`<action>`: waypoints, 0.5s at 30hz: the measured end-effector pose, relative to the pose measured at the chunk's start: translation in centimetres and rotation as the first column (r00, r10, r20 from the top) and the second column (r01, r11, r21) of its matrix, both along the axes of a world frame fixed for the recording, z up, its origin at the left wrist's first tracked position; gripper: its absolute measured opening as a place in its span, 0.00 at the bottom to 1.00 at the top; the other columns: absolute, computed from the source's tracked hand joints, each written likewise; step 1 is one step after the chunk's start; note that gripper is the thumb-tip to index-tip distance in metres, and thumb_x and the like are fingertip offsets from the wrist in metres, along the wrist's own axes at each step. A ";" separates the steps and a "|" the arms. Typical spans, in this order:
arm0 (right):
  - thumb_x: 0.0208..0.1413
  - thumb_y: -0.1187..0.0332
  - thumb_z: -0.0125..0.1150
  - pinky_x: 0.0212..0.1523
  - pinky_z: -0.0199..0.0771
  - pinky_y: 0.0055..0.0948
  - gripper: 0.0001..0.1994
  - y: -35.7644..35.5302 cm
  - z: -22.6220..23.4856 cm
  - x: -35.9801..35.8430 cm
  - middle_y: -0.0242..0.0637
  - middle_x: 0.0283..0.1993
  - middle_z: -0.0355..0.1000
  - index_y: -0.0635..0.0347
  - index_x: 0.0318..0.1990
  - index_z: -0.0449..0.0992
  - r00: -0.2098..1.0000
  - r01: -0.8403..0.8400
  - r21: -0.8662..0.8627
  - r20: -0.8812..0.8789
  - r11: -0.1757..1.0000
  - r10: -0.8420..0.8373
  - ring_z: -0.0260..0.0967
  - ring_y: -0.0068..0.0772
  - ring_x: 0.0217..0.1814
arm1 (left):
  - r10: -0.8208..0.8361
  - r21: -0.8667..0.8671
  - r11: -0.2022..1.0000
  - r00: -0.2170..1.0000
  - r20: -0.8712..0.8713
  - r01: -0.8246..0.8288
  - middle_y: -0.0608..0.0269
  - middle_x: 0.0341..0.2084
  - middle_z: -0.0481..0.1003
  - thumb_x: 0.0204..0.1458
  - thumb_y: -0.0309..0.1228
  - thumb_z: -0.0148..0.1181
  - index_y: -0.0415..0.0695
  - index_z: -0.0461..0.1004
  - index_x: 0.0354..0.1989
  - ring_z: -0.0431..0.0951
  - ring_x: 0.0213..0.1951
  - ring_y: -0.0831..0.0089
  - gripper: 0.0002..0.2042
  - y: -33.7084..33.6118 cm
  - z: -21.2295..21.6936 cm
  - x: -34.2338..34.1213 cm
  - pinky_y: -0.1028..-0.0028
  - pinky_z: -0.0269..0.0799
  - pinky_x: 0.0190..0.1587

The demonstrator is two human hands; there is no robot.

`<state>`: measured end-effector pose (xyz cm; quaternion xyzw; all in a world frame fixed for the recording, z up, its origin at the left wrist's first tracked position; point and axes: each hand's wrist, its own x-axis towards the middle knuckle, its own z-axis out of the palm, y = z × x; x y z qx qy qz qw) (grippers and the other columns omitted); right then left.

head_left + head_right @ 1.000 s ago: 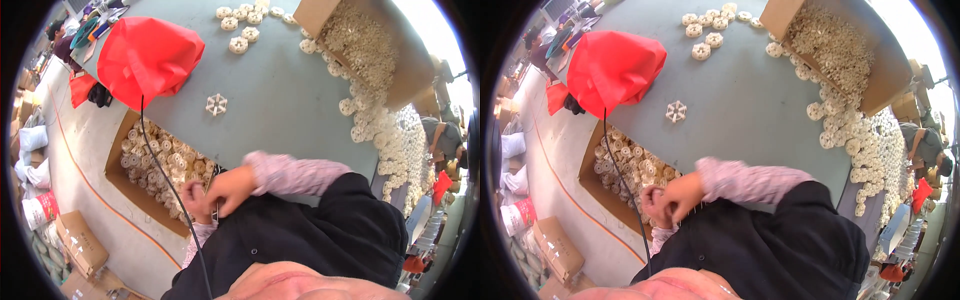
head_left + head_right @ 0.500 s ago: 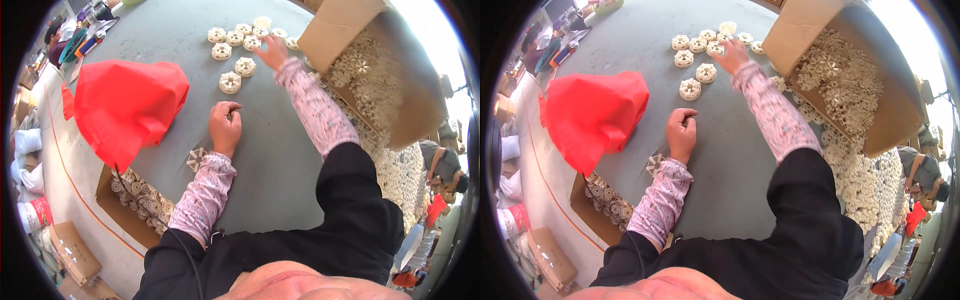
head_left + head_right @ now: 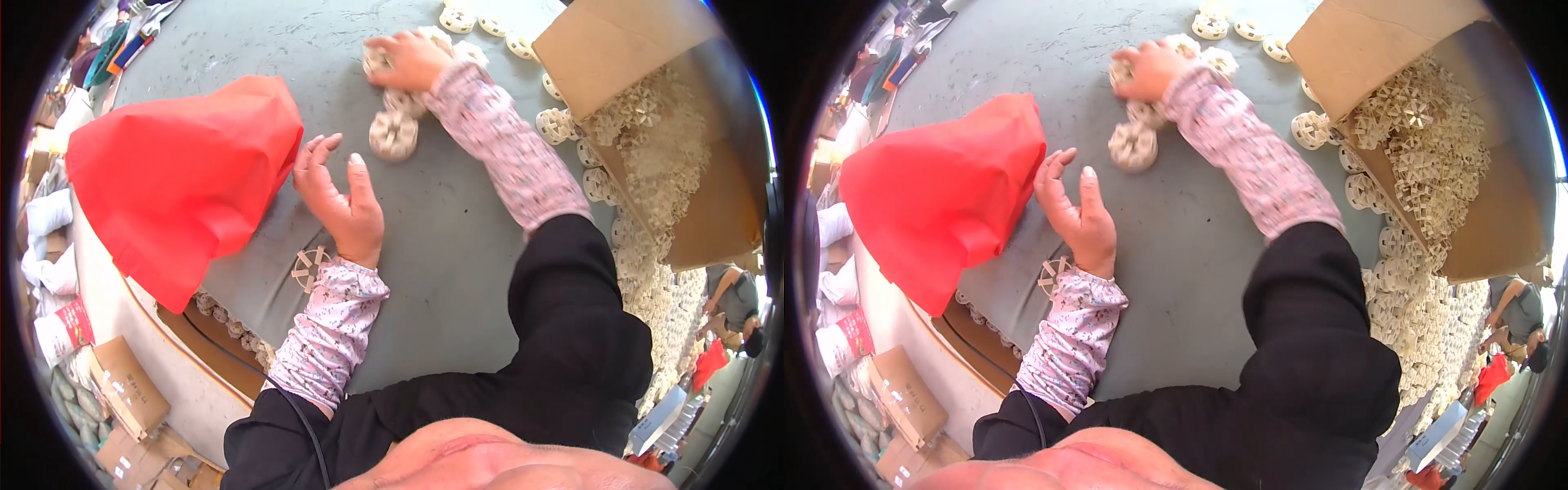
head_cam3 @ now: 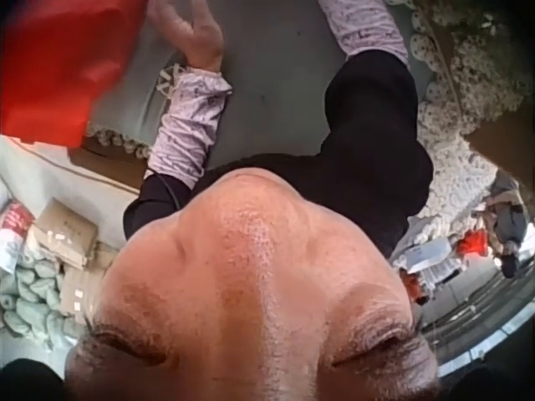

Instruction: The person sorts and arranges white plastic mechanical parts by hand, taking them from a box and placing them onto a table.

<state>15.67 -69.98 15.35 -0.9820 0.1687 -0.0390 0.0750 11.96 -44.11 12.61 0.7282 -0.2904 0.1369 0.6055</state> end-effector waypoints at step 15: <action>0.59 0.38 0.60 0.66 0.69 0.44 0.36 -17.6 -0.5 -8.1 0.43 0.72 0.67 0.54 0.67 0.72 0.929 0.350 -0.322 0.238 0.880 -0.283 0.70 0.48 0.67 | -0.323 0.176 0.933 0.946 0.030 0.313 0.45 0.58 0.72 0.65 0.46 0.58 0.37 0.75 0.58 0.72 0.59 0.48 0.24 -3.5 0.6 -2.9 0.57 0.67 0.62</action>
